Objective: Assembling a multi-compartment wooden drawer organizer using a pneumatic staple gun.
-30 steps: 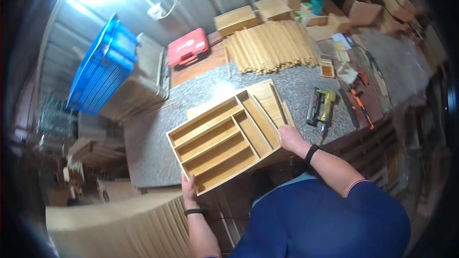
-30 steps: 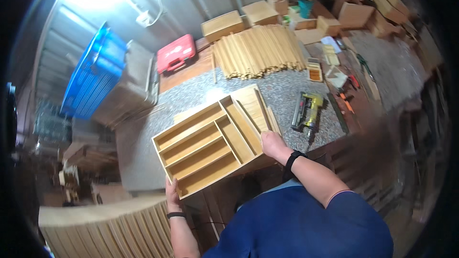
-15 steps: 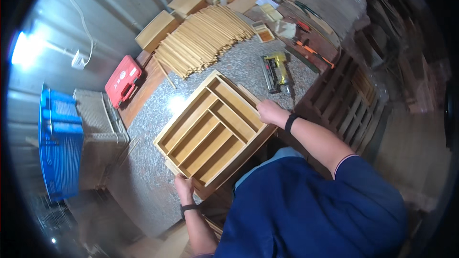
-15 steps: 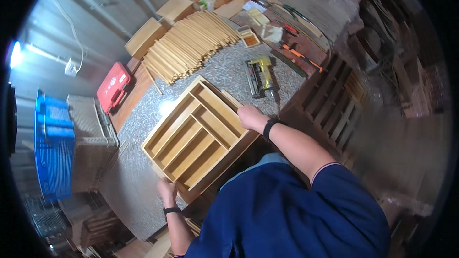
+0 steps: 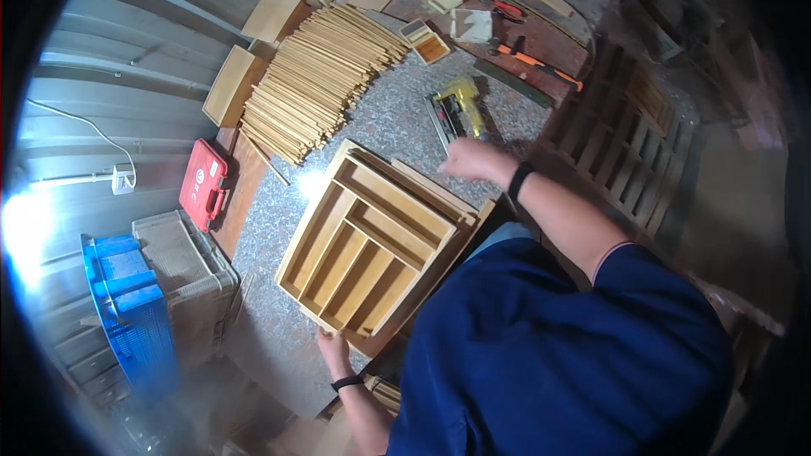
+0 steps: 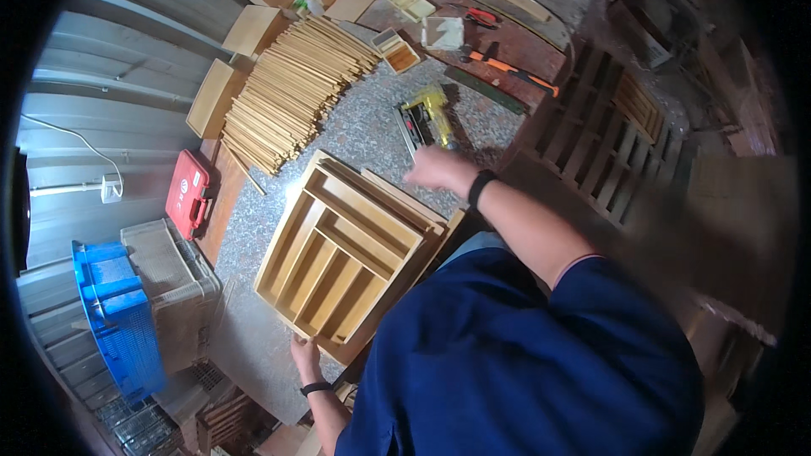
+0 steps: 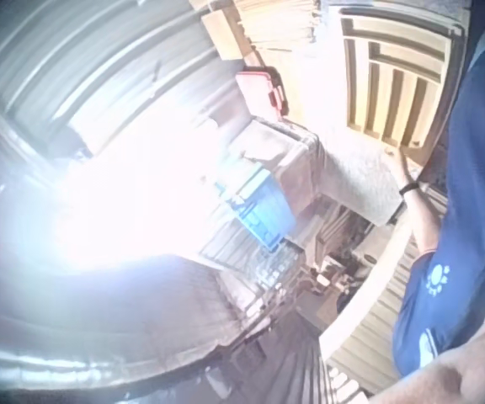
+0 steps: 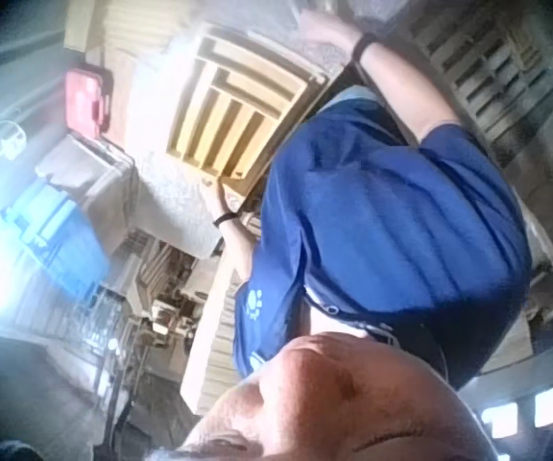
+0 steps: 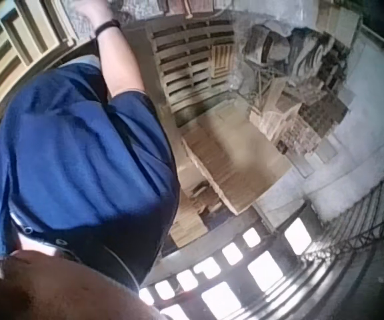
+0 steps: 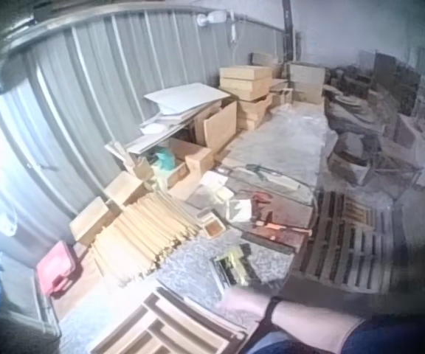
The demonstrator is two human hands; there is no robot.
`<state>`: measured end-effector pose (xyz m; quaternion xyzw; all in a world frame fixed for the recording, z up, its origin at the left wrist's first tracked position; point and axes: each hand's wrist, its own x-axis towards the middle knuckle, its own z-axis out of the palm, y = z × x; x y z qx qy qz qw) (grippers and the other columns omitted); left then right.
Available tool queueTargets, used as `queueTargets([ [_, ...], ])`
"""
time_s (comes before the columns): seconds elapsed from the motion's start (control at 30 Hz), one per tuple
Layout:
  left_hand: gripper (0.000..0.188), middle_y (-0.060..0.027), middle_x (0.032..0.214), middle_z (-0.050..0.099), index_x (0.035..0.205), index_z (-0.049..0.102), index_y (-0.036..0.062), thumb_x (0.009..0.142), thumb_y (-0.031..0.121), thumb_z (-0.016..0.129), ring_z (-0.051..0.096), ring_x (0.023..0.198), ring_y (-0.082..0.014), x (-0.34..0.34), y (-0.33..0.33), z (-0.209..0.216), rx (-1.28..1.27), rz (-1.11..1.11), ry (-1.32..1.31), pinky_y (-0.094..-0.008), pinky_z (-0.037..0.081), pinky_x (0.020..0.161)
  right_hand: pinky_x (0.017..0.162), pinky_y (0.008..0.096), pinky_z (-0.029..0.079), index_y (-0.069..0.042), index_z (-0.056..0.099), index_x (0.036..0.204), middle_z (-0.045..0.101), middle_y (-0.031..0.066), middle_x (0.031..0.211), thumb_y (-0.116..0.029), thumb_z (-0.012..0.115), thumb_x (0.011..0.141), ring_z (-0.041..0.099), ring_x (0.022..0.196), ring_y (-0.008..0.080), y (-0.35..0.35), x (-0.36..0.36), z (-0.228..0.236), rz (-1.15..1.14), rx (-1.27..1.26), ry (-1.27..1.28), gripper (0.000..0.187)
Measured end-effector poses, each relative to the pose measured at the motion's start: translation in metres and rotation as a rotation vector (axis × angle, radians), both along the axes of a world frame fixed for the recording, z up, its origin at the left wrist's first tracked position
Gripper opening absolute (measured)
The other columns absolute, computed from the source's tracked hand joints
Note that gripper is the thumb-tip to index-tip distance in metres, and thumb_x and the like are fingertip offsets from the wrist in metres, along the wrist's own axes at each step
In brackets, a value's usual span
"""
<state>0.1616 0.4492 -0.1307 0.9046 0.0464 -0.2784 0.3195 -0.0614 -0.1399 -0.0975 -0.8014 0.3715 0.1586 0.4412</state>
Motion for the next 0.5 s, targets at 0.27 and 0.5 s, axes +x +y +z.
queueTargets([
  [0.27, 0.041, -0.0254, 0.126, 0.073, 0.127, 0.069, -0.0078, 0.094, 0.015, 0.076, 0.071, 0.116, -0.0344, 0.032, -0.259, 0.058, -0.083, -0.279, -0.381, -0.0420, 0.054, 0.102, 0.078, 0.0515, 0.055, -0.008, 0.066, 0.096, 0.073, 0.0156, 0.089, -0.019, 0.072, 0.092, 0.071, 0.089, 0.0414, -0.084, -0.044, -0.040, -0.139, -0.250, -0.340, 0.013],
  [0.5, 0.053, -0.0288, 0.112, 0.076, 0.125, 0.071, -0.0056, 0.089, 0.033, 0.076, 0.073, 0.107, -0.0418, 0.156, -0.431, 0.010, 0.240, -0.427, -0.508, -0.0436, 0.057, 0.095, 0.083, 0.0504, 0.056, -0.008, 0.065, 0.113, 0.074, 0.0175, 0.106, -0.012, 0.068, 0.093, 0.071, 0.098, 0.0397, -0.127, -0.061, -0.014, -0.114, -0.223, -0.292, 0.021],
])
